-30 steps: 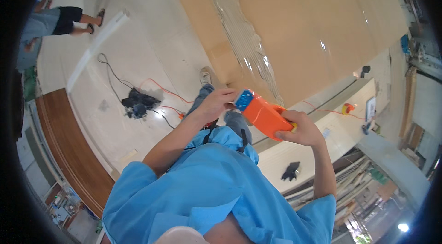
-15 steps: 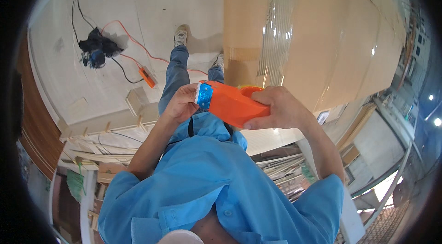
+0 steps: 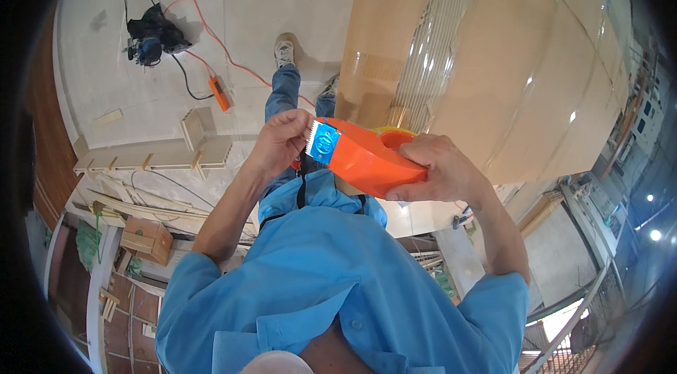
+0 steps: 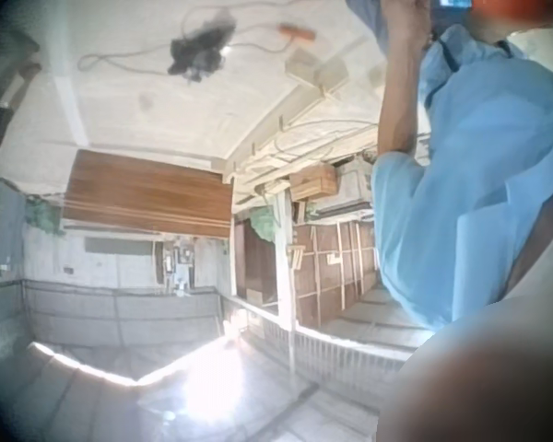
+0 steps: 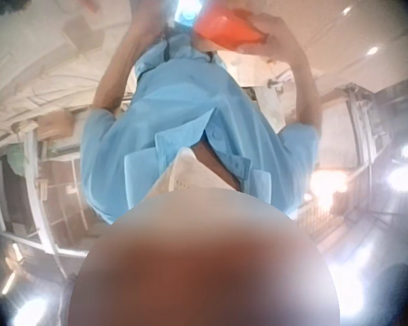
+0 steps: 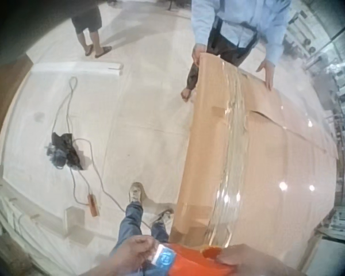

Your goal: The person uses a handheld tape dispenser to apply clear packing tape along the seams of a large flat cardboard sheet on the floor. They smooth the tape with their hands, fold and tape edges, and work alongside another person who also applies tape. The person briefly picks up a small white paper and walks around the room before returning to the cardboard.

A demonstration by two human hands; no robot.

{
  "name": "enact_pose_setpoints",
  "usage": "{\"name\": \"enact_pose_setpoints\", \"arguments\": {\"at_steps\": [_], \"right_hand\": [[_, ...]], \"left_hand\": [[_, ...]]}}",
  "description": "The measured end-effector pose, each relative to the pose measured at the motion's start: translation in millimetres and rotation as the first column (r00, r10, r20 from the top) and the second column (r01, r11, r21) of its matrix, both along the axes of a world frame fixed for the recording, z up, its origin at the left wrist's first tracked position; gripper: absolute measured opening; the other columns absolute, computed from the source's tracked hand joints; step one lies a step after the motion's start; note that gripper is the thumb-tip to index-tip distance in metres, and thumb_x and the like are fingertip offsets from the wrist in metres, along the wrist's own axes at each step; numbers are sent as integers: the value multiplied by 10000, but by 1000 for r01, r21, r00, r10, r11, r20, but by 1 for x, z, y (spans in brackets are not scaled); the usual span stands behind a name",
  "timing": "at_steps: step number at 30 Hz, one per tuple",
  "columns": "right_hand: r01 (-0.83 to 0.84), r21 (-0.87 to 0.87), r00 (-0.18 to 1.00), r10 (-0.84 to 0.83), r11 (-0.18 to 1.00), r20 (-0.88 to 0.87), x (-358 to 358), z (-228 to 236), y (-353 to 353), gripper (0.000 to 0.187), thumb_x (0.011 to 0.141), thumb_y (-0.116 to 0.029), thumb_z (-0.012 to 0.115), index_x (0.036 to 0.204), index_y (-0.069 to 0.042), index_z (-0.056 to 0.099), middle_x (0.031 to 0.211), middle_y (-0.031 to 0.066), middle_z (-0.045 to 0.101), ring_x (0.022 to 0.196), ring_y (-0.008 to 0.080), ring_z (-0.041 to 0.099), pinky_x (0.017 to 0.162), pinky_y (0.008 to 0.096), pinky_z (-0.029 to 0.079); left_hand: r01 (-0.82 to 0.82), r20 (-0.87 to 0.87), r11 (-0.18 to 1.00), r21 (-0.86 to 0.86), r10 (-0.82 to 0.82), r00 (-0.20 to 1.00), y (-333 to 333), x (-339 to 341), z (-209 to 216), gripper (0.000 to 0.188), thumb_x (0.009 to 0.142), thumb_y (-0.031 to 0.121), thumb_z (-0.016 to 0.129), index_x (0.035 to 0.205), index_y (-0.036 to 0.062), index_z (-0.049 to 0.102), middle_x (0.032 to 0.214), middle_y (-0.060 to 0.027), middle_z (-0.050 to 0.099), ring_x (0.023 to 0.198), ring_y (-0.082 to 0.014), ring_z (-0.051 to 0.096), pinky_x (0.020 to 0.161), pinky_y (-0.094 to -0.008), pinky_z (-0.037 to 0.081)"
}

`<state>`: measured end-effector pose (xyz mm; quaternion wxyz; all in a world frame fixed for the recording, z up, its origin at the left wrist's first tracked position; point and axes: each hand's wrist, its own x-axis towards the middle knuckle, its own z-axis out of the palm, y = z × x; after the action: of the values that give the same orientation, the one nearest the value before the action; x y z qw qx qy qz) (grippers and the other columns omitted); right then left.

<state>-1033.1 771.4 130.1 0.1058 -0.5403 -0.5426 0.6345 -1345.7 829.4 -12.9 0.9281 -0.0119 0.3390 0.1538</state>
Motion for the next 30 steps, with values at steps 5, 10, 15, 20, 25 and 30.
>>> {"name": "enact_pose_setpoints", "arguments": {"at_steps": [5, 10, 15, 20, 25, 30], "right_hand": [[85, -88, 993, -77, 993, 87, -25, 13, 20, 492, 781, -476, 867, 882, -33, 680, 746, 127, 639, 704, 325, 666, 680, 408, 516], [-229, -119, 853, 258, 966, 453, -51, 29, 50, 558, 868, -562, 733, 892, -7, 681, 783, 166, 687, 767, 336, 713, 710, 432, 553], [-302, -250, 792, 388, 920, 471, -36, 40, 51, 563, 867, -579, 713, 936, -22, 672, 805, 163, 693, 771, 351, 707, 713, 449, 552], [-277, -18, 875, 260, 961, 409, 22, 26, 13, 465, 843, -528, 755, 883, -71, 685, 744, 134, 671, 741, 351, 685, 688, 451, 538], [-103, 152, 954, 54, 983, 295, 98, 4, -51, 391, 730, -429, 853, 868, -101, 693, 703, 117, 645, 719, 343, 659, 679, 447, 526], [-138, 166, 861, 35, 976, 508, 164, 7, -118, 355, 651, -374, 860, 797, -99, 688, 685, 104, 639, 701, 328, 650, 678, 435, 527]], "left_hand": [[14, -95, 992, 128, -2, 995, -1, -20, -24, 156, 1041, 138, 628, 960, 20, 690, 960, -43, 685, 905, -127, 594, 898, -289, 463], [-176, -275, 940, 293, 259, 926, -16, -13, -121, 142, 1027, 147, 638, 972, 22, 676, 995, -58, 676, 901, -142, 586, 882, -298, 460], [-7, -297, 988, 154, 53, 953, -56, 83, -182, 153, 1043, 162, 598, 1022, 26, 666, 975, -28, 652, 951, -158, 601, 906, -304, 482], [109, -116, 991, -75, -117, 986, -105, 136, -152, 191, 1024, 178, 611, 1126, 20, 648, 1058, -58, 656, 1054, -177, 599, 977, -326, 469], [-90, -248, 993, -78, 69, 966, -66, 106, -135, 287, 1006, 195, 625, 1229, 14, 630, 1141, -88, 661, 1157, -196, 597, 1047, -349, 456], [448, -554, 325, 833, 468, 688, -20, 99, -51, 459, 990, 245, 630, 1394, 34, 571, 1312, -143, 642, 1283, -253, 580, 1136, -422, 418]]}}
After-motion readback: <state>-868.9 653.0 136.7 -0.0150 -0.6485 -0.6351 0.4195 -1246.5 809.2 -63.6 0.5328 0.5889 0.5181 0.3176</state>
